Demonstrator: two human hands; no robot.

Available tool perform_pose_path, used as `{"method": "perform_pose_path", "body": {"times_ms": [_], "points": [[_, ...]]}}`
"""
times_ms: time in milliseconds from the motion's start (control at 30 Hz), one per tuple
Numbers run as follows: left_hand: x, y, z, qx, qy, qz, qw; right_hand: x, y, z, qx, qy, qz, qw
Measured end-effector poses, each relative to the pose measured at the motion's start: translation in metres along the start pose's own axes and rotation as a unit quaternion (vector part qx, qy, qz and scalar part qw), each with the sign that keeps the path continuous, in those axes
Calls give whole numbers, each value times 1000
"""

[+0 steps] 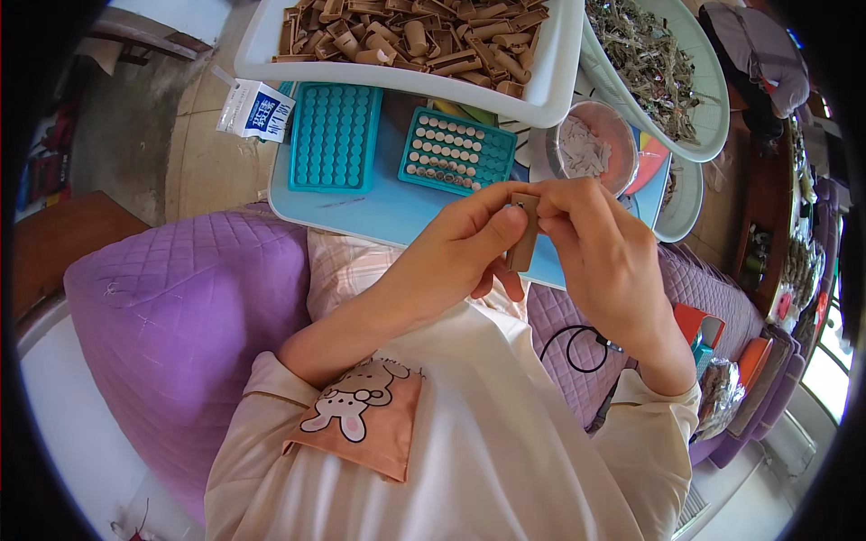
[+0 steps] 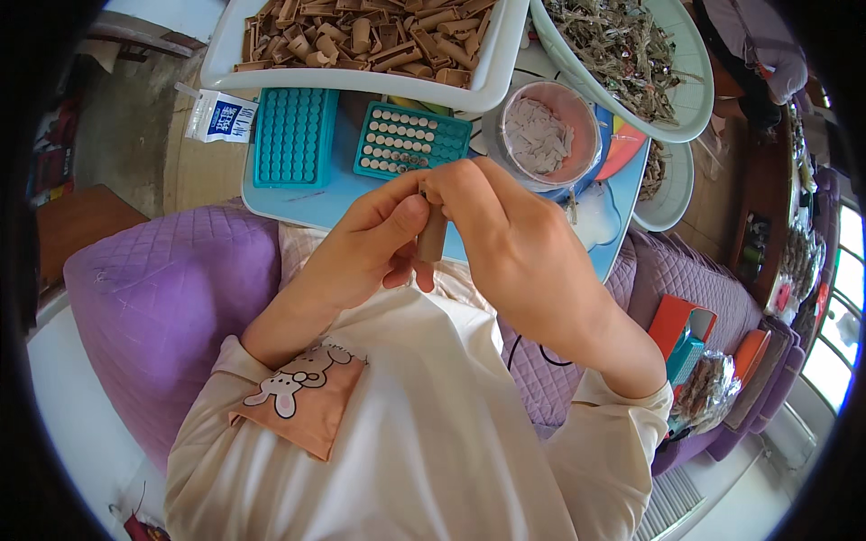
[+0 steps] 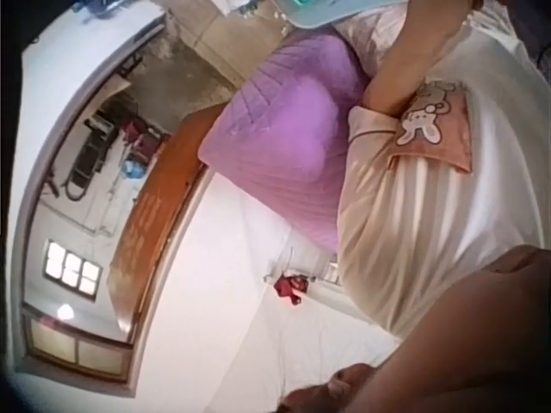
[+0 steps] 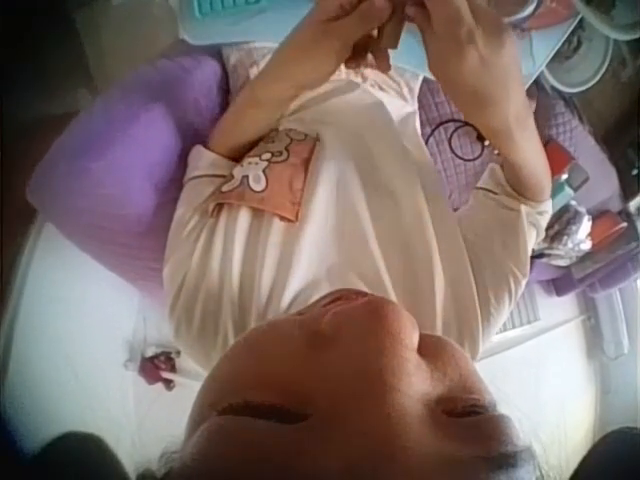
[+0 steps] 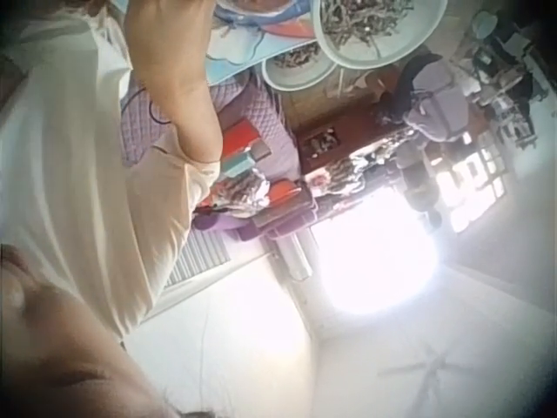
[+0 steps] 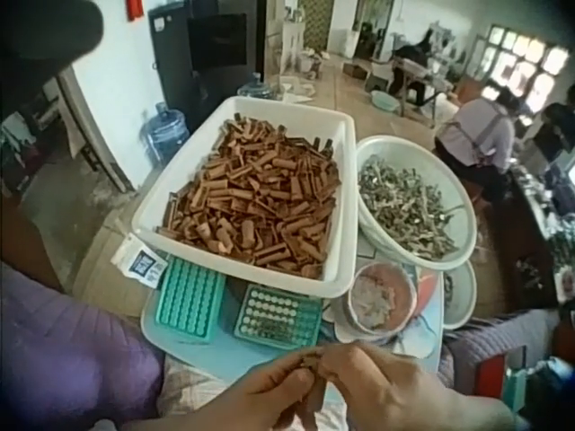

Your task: The person assembles small plastic sleeves and metal components by hand using an assembly jig, taking parts from sorting trays and a bin.

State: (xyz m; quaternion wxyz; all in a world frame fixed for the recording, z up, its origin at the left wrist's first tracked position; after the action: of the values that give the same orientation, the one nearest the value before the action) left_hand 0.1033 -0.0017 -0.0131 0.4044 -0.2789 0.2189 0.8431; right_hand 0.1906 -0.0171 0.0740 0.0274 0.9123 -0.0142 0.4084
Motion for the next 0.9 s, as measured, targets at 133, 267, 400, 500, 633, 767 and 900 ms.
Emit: {"method": "perform_pose_path", "body": {"times_ms": [133, 267, 400, 500, 633, 767, 900], "points": [[8, -4, -6, 21, 6, 28, 999, -6, -9, 14, -28, -26, -12, 999], [4, -6, -4, 33, 69, 12, 997, -4, -11, 28, -62, -113, 9, 992], [3, -5, 0, 47, 102, 1, 994, -4, -13, 26, -57, -123, 37, 990], [2, -4, -3, 51, 91, 40, 994, -5, -12, 24, -38, -106, 36, 993], [6, -3, -9, 71, 99, 31, 992, -6, -15, 28, -37, -94, 7, 995], [4, -9, 8, -16, 73, 46, 996, -7, -14, 41, -75, -338, 105, 932], [8, -13, 16, -95, 44, 62, 993, -17, -1, 55, -133, -200, 43, 970]]}}
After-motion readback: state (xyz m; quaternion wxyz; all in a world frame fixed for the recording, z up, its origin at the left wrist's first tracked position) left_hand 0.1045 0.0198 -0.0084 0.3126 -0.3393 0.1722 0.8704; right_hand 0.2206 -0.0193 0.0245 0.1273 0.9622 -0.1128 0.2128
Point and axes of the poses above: each hand's wrist, its own y-axis away from the middle knuckle, its own x-axis out of the back of the hand, z = x × y, the point moved 6 cm from there along -y, towards the middle knuckle, and after that the axes turned 13 degrees about -x, right-handed, at the moved point
